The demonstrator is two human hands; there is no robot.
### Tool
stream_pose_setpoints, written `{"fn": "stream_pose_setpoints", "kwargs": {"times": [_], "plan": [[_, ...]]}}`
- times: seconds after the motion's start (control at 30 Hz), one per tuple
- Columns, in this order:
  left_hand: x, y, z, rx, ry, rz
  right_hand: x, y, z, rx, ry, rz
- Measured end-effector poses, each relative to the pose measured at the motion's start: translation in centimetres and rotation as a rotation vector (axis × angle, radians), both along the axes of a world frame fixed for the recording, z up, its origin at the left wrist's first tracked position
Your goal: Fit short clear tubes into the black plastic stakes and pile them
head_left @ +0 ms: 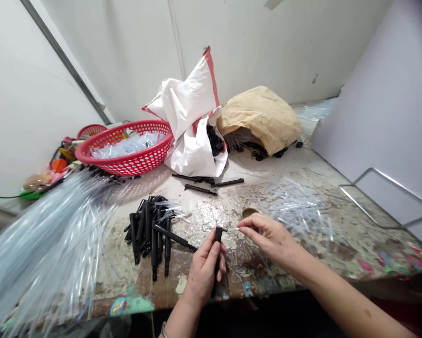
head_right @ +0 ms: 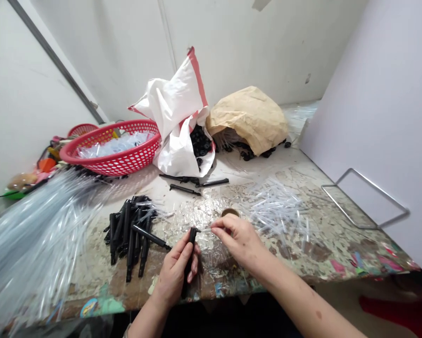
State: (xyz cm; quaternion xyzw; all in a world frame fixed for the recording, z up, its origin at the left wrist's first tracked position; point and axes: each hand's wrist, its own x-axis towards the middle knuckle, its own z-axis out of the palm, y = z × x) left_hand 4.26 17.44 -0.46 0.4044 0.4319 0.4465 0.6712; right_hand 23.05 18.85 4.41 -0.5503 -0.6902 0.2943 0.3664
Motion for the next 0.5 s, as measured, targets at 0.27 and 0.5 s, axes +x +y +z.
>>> {"fn": "stream_pose_setpoints", "kwargs": {"times": [0.27, 0.5], "plan": [[-0.1, -0.1, 0.0, -0.018, -0.056, 0.046, -1.1, -0.2, -0.8, 0.046, -0.009, -0.031], [-0.2, -0.2, -0.1, -0.002, -0.025, 0.016, -1.6, -0.5, -0.5, 0.026, -0.011, -0.035]]}}
